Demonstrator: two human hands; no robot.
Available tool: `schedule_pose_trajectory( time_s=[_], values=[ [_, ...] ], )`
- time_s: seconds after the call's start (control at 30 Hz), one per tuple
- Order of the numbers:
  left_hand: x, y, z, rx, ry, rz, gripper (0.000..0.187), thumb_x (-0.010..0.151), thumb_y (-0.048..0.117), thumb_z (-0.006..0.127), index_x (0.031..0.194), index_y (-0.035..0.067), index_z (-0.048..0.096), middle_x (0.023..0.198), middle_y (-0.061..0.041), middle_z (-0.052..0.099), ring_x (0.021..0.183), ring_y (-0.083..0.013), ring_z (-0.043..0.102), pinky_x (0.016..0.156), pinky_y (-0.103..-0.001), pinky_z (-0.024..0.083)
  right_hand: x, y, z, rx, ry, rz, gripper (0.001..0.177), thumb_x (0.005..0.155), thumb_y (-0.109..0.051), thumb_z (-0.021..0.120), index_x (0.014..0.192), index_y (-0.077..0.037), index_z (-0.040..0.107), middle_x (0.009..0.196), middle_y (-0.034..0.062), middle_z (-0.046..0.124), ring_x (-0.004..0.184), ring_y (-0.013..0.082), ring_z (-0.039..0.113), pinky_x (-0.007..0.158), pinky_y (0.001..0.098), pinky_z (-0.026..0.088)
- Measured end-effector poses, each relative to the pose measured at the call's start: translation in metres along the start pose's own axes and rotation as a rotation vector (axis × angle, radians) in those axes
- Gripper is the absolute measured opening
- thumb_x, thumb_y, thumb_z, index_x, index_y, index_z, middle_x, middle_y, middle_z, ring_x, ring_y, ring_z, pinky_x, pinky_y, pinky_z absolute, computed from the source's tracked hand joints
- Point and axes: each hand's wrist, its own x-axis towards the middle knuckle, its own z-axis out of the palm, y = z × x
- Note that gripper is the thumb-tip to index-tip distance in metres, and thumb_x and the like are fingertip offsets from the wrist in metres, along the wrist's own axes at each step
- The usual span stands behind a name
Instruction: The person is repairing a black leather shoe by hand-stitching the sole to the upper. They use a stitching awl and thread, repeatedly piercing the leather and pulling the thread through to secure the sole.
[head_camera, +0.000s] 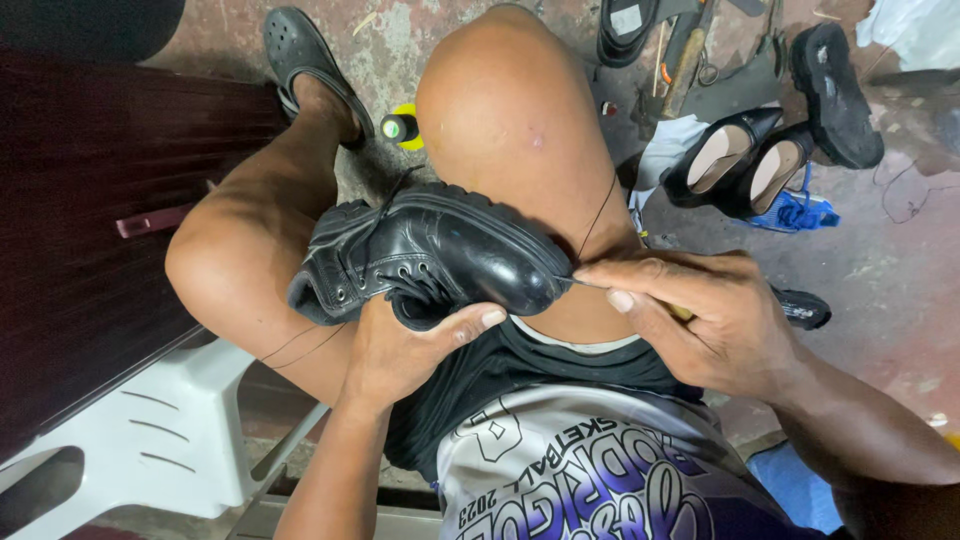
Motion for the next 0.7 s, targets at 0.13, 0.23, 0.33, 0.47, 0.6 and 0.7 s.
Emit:
schedule_pose_trajectory(
  time_s=[0.13,0.23,0.33,0.47,0.6,0.7],
  values=[
    [-0.002,-0.003,-0.001,0.016,0.005,-0.040,0.041,0.073,0.016,0.090,0.107,0.001,0.073,0.103,-0.006,0.078,0.093,-0.0133,0.071,0.089,-0.031,0.058,0.001,-0.006,-0.002,-0.024,-0.050,0.034,0.026,0.094,-0.005,0.064,0.118,-0.005,0.073,0.107,0.0136,0.079,0.089,0.0201,0.079,0.077,0.0306,0.060],
    [-0.002,-0.003,-0.002,0.001,-0.007,-0.027,0.040,0.075,0.018,0.090,0.108,0.002,0.073,0.103,-0.006,0.079,0.093,-0.0133,0.071,0.090,-0.031,0.059,0.004,-0.016,-0.005,-0.101,-0.071,0.018,0.027,0.094,-0.005,0.064,0.120,-0.004,0.072,0.108,0.0154,0.077,0.091,0.0231,0.078,0.076,0.0323,0.060],
    [0.000,0.001,-0.003,0.024,0.006,-0.007,0.046,0.071,0.022,0.092,0.108,0.002,0.072,0.103,-0.006,0.078,0.094,-0.0143,0.071,0.090,-0.032,0.058,0.011,-0.027,-0.012,-0.233,-0.091,-0.029,0.030,0.090,-0.006,0.068,0.119,-0.006,0.074,0.105,0.0144,0.076,0.086,0.0227,0.077,0.072,0.0330,0.062],
    [0.001,0.008,-0.003,0.078,0.020,-0.021,0.052,0.066,0.029,0.094,0.106,0.003,0.073,0.103,-0.006,0.078,0.094,-0.0156,0.074,0.088,-0.032,0.058,0.018,-0.035,-0.024,-0.514,-0.159,-0.233,0.039,0.080,-0.006,0.071,0.119,-0.009,0.075,0.098,0.0098,0.075,0.078,0.0242,0.074,0.067,0.0370,0.060],
    [0.004,0.012,0.000,0.062,0.034,-0.138,0.051,0.064,0.034,0.093,0.101,0.004,0.075,0.099,-0.005,0.081,0.088,-0.0155,0.077,0.083,-0.031,0.061,0.032,-0.032,-0.034,-0.674,-0.392,-0.294,0.038,0.080,-0.005,0.072,0.118,-0.009,0.076,0.084,0.0043,0.072,0.065,0.0215,0.070,0.054,0.0371,0.057],
    [0.007,0.013,0.001,0.104,0.014,-0.160,0.049,0.066,0.038,0.092,0.098,0.005,0.077,0.097,-0.005,0.082,0.086,-0.0153,0.077,0.082,-0.031,0.061,0.044,-0.028,-0.038,-0.638,-0.448,-0.364,0.031,0.085,-0.003,0.069,0.116,-0.005,0.074,0.089,0.0040,0.073,0.062,0.0178,0.069,0.050,0.0338,0.055]
  ],
)
